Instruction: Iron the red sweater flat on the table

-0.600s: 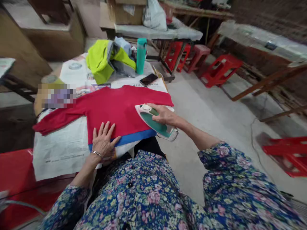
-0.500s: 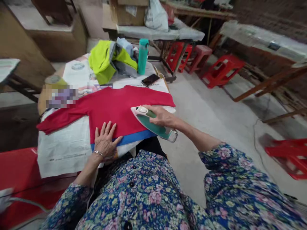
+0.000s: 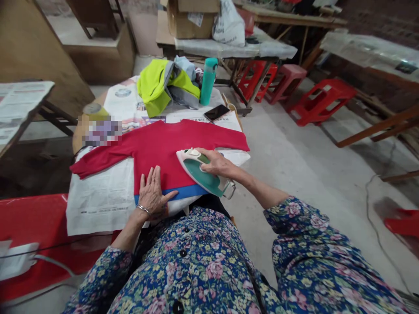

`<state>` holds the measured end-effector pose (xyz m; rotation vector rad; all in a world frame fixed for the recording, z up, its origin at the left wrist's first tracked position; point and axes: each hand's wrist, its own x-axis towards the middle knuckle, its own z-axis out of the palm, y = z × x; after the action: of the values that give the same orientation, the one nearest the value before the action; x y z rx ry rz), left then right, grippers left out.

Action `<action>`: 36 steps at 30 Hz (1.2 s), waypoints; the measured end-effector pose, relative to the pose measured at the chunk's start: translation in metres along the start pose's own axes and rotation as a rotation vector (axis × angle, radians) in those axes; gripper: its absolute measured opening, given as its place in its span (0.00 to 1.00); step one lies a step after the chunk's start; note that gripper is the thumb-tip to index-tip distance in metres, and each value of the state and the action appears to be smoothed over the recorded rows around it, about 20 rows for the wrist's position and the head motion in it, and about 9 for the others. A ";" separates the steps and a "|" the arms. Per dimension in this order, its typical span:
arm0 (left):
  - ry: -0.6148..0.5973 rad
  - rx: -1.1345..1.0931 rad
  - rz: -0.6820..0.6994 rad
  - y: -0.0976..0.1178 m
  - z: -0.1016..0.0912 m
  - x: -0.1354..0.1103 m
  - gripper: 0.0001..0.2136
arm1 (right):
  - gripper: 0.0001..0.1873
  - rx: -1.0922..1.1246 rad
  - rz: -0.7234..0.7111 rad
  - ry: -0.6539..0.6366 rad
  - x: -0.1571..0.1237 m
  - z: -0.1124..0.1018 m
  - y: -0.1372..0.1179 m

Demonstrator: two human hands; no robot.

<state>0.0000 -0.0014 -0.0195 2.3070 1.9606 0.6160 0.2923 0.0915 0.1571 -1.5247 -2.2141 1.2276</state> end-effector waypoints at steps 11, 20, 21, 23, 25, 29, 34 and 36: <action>0.380 -0.128 -0.136 -0.020 -0.012 -0.064 0.11 | 0.46 0.091 -0.071 -0.181 0.008 0.028 -0.036; 0.584 -0.483 -0.418 -0.034 -0.007 -0.080 0.05 | 0.41 0.147 -0.414 -0.465 0.037 0.085 -0.066; 0.609 -0.526 -0.451 -0.032 -0.004 -0.079 0.07 | 0.41 0.153 -0.421 -0.479 0.035 0.088 -0.066; 0.646 -0.569 -0.496 -0.029 0.001 -0.079 0.09 | 0.41 0.156 -0.412 -0.489 0.029 0.093 -0.065; 0.660 -0.571 -0.520 -0.026 0.004 -0.080 0.10 | 0.41 0.137 -0.399 -0.454 0.025 0.100 -0.064; 0.635 -0.510 -0.524 -0.021 0.001 -0.083 0.07 | 0.41 0.063 -0.444 -0.341 0.030 0.118 -0.069; 0.556 -0.373 -0.477 -0.017 -0.012 -0.084 0.11 | 0.41 0.029 -0.405 -0.298 0.039 0.112 -0.078; 0.526 -0.331 -0.461 -0.015 -0.017 -0.086 0.13 | 0.43 0.013 -0.308 -0.289 0.038 0.096 -0.075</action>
<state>-0.0298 -0.0844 -0.0311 1.5246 2.2546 1.4605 0.1692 0.0635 0.1384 -0.9999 -2.4920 1.4272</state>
